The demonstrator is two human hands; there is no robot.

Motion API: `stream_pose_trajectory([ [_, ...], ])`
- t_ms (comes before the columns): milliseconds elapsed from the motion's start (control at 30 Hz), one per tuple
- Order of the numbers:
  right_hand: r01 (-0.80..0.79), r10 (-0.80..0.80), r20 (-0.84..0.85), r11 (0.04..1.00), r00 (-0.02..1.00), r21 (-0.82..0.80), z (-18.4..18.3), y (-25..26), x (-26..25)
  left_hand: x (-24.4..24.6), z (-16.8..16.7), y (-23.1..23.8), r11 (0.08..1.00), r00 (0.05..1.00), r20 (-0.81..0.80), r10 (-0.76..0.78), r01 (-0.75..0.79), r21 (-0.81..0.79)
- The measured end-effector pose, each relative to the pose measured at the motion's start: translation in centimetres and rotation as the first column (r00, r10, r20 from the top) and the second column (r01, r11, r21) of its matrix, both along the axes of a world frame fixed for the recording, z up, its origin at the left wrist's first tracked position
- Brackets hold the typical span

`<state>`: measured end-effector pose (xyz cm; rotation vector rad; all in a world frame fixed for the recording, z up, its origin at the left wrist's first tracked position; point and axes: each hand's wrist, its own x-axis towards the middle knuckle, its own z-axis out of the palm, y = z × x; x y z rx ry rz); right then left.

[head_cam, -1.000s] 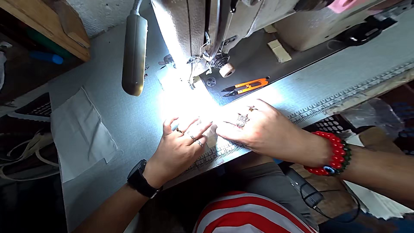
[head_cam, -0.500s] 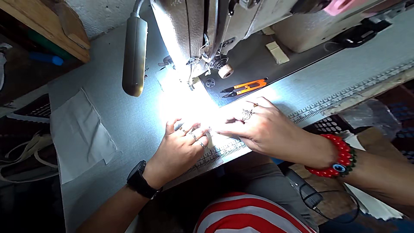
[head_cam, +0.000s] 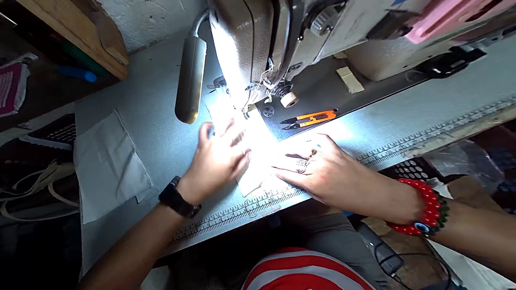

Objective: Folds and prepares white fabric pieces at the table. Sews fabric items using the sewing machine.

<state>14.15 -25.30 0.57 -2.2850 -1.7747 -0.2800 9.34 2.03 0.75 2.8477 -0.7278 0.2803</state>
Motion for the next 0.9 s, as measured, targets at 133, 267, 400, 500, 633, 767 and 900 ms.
stream_pose_trajectory([
  [133, -0.006, 0.006, 0.025, 1.0, 1.0, -0.001, -0.1, -0.2, -0.2, -3.4, -0.9, -2.2, 0.987, 0.988, 0.089, -0.128, 0.136, -0.091],
  [267, -0.002, 0.002, 0.044, 1.0, 0.999, 0.011, 0.0, 0.0, 0.0, -4.1, -1.2, -2.0, 0.984, 0.99, 0.082, -0.118, 0.127, -0.123],
  [400, 0.004, -0.002, 0.055, 1.0, 0.998, -0.028, 0.3, 0.7, 1.2, -2.8, -0.9, -1.1, 0.984, 0.994, 0.035, -0.106, 0.11, -0.138],
  [500, 0.005, -0.001, 0.067, 0.999, 0.998, -0.051, 0.2, 2.0, 3.2, -0.6, -0.7, 0.4, 0.98, 0.991, 0.019, -0.129, 0.131, -0.151],
  [633, 0.054, -0.043, 0.12, 0.995, 0.992, -0.089, 0.4, 3.1, 4.6, 1.6, -0.6, 1.9, 0.975, 0.988, 0.023, -0.154, 0.156, -0.157],
  [767, 0.103, -0.096, 0.108, 0.993, 0.99, -0.06, 0.0, 3.6, 4.9, 2.4, -0.6, 2.6, 0.972, 0.986, 0.042, -0.16, 0.165, -0.169],
  [900, 0.133, -0.13, 0.041, 0.989, 0.991, -0.059, -0.2, 3.9, 5.8, 4.0, -0.4, 3.6, 0.976, 0.988, 0.026, -0.153, 0.155, -0.155],
])
